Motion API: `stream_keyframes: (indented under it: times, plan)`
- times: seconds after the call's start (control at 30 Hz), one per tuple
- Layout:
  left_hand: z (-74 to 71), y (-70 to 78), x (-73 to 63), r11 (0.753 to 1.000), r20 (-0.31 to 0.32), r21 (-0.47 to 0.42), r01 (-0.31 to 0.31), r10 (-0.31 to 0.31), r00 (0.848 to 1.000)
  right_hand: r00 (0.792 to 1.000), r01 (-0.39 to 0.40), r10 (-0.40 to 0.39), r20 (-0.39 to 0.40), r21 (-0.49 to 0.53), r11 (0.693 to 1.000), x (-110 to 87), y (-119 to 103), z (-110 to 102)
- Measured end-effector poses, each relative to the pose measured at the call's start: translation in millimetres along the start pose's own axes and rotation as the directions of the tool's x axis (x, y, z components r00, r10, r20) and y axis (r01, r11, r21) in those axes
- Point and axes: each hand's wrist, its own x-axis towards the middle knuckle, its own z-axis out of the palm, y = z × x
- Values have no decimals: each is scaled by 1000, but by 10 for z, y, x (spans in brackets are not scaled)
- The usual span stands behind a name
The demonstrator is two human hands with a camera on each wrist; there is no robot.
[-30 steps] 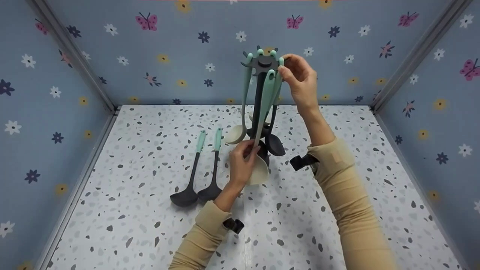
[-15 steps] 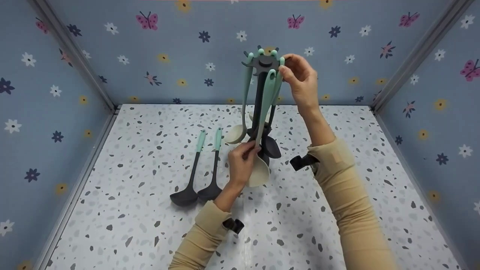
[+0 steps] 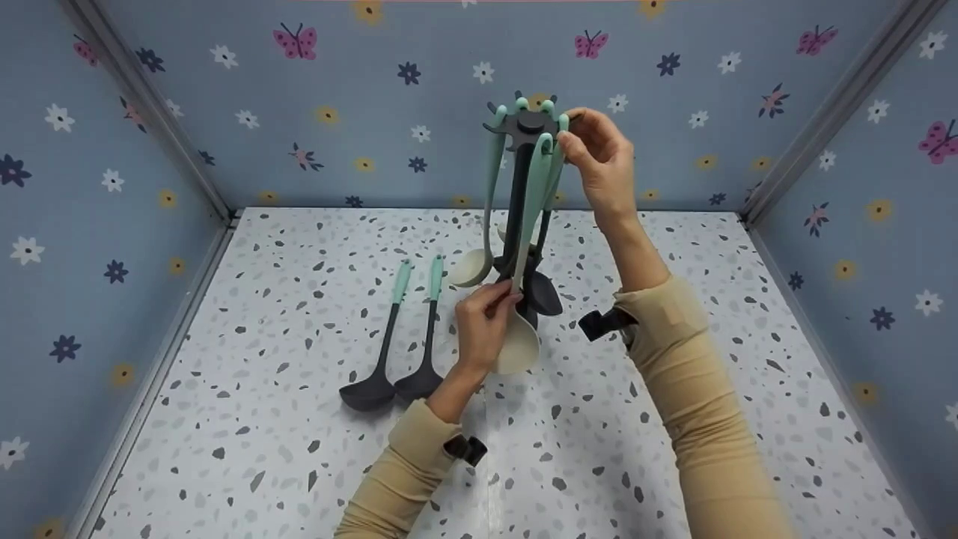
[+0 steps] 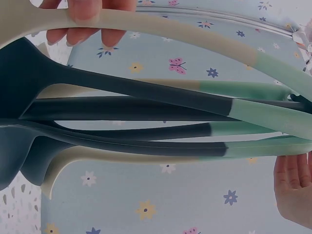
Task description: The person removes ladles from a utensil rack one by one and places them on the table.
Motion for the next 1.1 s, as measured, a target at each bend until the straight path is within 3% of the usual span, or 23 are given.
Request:
stream_keyframes:
  times: [0.87, 1.1]
  plan:
    - [-22, 63, -44, 1000, 27, -7, -12, 12, 1000, 1000, 8, -8, 6, 6, 1000, -5, -23, 20]
    - [-10, -220, -123, 1000, 40, -6, -27, 28, 999, 1000, -2, 2, 1, 9, 1000, -9, -23, 19]
